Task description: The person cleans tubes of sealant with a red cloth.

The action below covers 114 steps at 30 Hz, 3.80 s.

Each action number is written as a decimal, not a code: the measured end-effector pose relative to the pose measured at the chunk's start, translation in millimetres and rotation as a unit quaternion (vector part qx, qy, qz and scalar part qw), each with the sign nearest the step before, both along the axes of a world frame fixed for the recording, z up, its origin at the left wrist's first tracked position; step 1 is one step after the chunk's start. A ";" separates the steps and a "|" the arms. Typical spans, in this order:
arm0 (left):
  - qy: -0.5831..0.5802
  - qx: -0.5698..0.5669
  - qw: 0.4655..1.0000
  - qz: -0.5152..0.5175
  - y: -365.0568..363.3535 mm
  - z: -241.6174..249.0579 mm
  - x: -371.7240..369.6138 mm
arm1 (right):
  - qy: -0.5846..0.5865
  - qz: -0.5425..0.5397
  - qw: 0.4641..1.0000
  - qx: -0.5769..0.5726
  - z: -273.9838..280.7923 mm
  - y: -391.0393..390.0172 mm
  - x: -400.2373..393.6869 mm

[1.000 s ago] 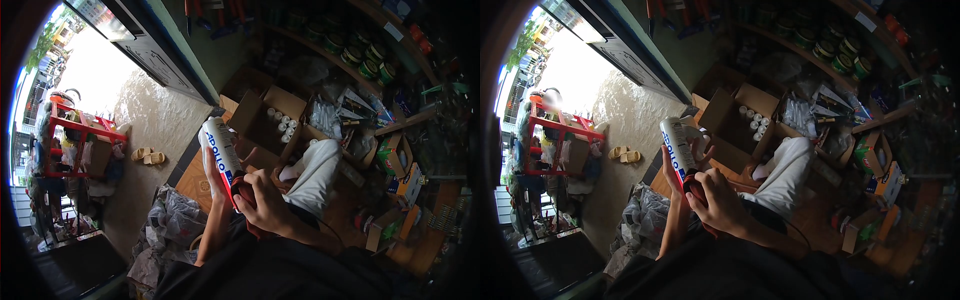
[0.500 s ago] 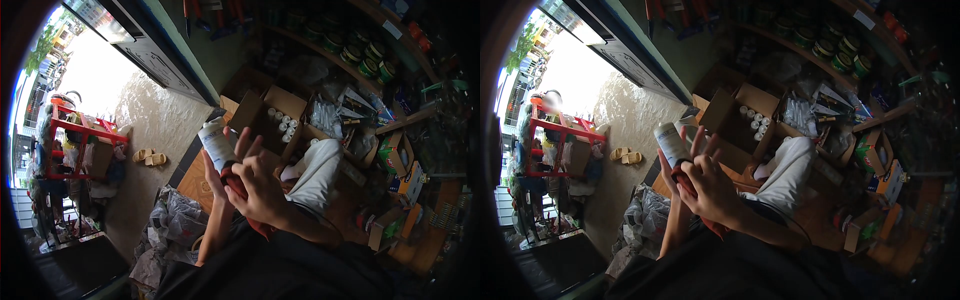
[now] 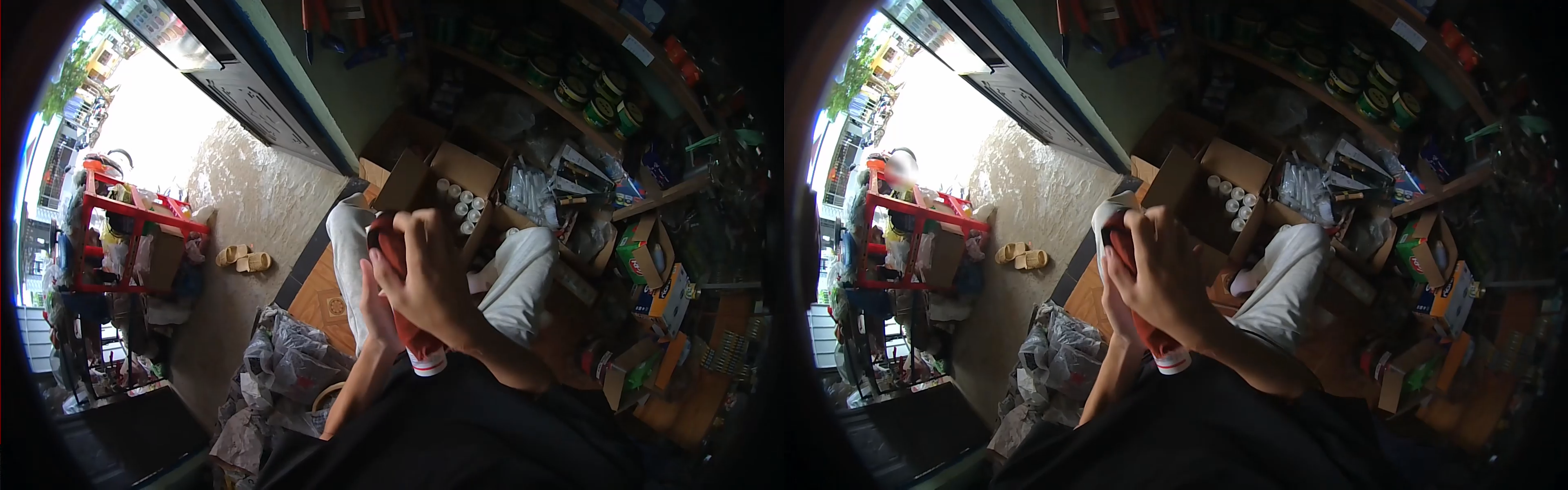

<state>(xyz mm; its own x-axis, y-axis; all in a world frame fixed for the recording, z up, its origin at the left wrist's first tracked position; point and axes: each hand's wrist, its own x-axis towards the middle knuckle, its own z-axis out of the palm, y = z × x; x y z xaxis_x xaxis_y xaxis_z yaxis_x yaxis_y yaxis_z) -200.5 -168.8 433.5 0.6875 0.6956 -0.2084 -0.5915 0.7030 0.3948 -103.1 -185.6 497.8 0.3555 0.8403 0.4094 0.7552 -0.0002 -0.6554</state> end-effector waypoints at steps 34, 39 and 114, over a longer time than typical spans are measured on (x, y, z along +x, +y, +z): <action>-0.007 0.032 0.999 -0.027 24.2 -2.3 -2.0 | 0.054 0.043 0.997 0.027 -21.1 -10.3 2.5; -0.184 -0.033 0.982 -0.017 78.8 -18.2 -11.5 | 0.160 0.114 0.979 -0.045 -25.3 -52.6 -15.0; 0.348 0.572 0.727 -0.151 44.4 51.4 -62.4 | -0.183 0.356 0.910 0.105 4.0 -14.7 38.7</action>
<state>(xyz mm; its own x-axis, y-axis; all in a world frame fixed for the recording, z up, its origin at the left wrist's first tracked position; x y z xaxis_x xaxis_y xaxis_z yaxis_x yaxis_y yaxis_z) -263.0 -124.4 484.9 0.8496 0.5271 0.0178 0.1446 -0.2654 0.9532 -64.4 -200.3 501.7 -0.4414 0.6942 0.5685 0.6824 0.6711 -0.2897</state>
